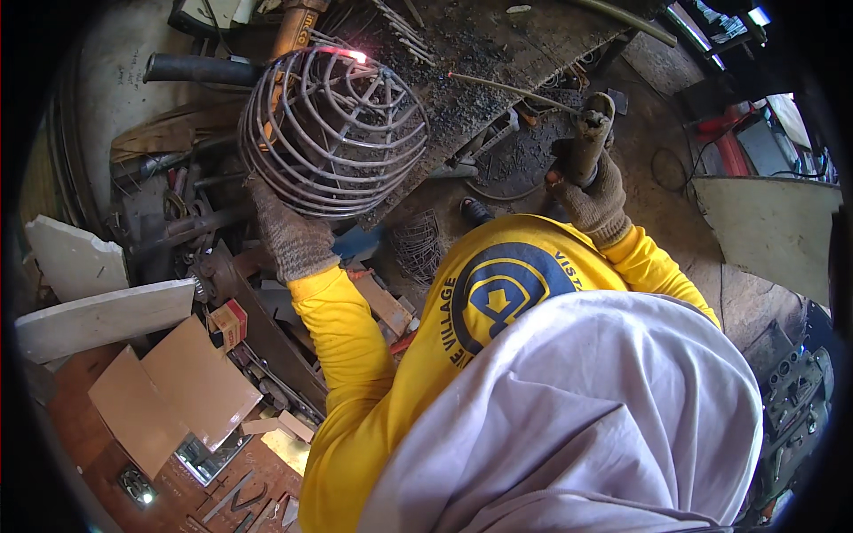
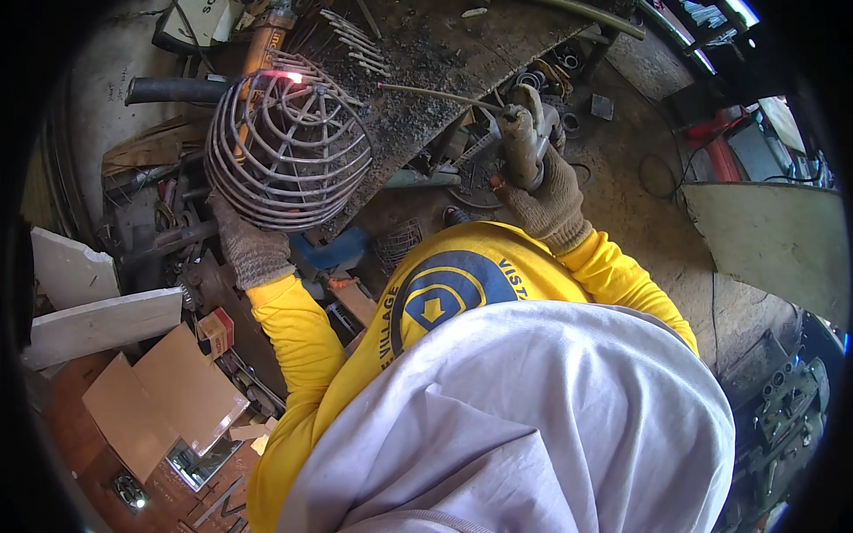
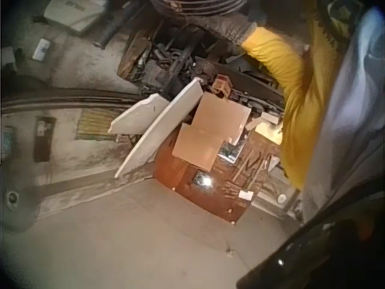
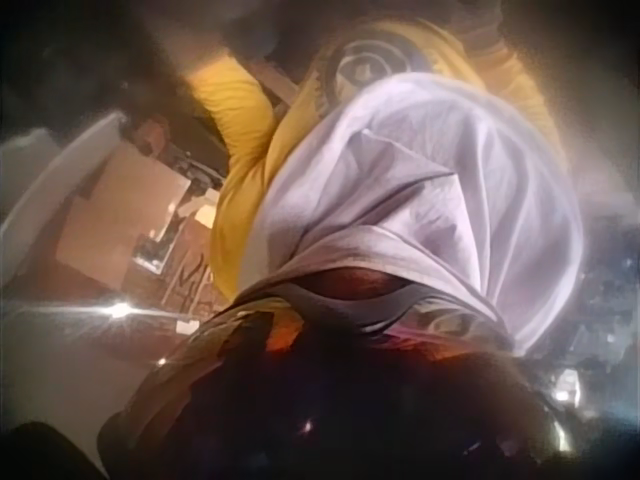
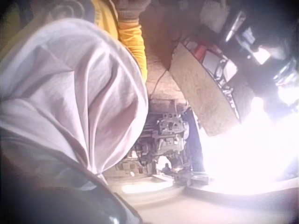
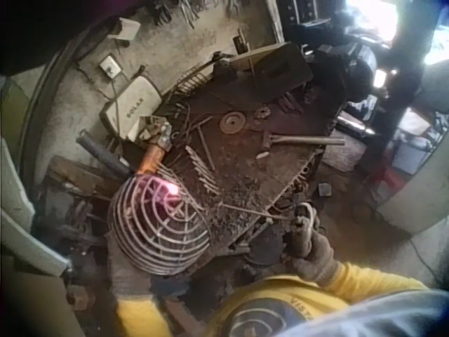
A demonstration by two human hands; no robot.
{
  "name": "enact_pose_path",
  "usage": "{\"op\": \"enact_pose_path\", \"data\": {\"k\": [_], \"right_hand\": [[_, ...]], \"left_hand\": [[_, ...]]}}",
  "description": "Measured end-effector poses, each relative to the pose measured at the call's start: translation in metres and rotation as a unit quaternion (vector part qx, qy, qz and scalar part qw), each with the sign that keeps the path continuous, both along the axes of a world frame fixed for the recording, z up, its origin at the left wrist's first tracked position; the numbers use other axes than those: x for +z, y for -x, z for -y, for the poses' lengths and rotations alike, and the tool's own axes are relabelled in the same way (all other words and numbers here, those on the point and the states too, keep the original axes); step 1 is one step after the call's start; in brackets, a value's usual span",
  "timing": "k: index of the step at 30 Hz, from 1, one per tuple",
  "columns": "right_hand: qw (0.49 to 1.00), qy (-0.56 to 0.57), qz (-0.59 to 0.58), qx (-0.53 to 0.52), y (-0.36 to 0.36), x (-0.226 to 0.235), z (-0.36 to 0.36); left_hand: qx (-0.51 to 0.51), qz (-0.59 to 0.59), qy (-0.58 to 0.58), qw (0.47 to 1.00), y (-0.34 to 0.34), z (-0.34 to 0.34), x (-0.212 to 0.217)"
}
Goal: The person welds a wire basket with a welding rod, rotating the basket and applying the rod to joints, and then taps the joints with a metal tool.
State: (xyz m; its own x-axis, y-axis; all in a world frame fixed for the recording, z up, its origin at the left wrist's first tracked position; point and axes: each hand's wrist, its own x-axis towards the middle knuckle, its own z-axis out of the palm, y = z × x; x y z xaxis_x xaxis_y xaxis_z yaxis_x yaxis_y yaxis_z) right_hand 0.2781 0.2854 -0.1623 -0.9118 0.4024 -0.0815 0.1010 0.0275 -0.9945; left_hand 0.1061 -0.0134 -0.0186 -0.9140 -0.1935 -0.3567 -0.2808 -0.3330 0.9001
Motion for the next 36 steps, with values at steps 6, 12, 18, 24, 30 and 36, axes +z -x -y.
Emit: {"op": "enact_pose_path", "data": {"k": [6, 12, 18, 24, 30, 36], "right_hand": [[0.999, 0.0, 0.031, -0.014, 0.002, 0.009, 0.005], [0.997, 0.037, 0.047, -0.053, 0.004, 0.002, 0.006], [0.996, 0.069, 0.005, -0.048, 0.006, -0.008, 0.006], [0.996, 0.071, 0.016, -0.047, 0.008, -0.001, 0.004], [0.996, 0.078, 0.002, -0.043, 0.009, -0.002, 0.004], [0.997, 0.073, 0.001, -0.037, 0.011, 0.002, 0.001]], "left_hand": [[-0.009, -0.019, 0.003, 1.0, 0.003, 0.015, -0.012], [-0.004, -0.036, -0.032, 0.999, 0.011, 0.038, -0.028], [-0.022, -0.051, -0.066, 0.996, 0.001, 0.05, -0.039], [-0.111, -0.097, -0.078, 0.986, 0.003, 0.081, -0.066], [-0.132, -0.16, 0.12, 0.971, 0.001, 0.106, -0.09], [-0.21, -0.186, -0.371, 0.886, 0.008, 0.112, -0.095]]}}
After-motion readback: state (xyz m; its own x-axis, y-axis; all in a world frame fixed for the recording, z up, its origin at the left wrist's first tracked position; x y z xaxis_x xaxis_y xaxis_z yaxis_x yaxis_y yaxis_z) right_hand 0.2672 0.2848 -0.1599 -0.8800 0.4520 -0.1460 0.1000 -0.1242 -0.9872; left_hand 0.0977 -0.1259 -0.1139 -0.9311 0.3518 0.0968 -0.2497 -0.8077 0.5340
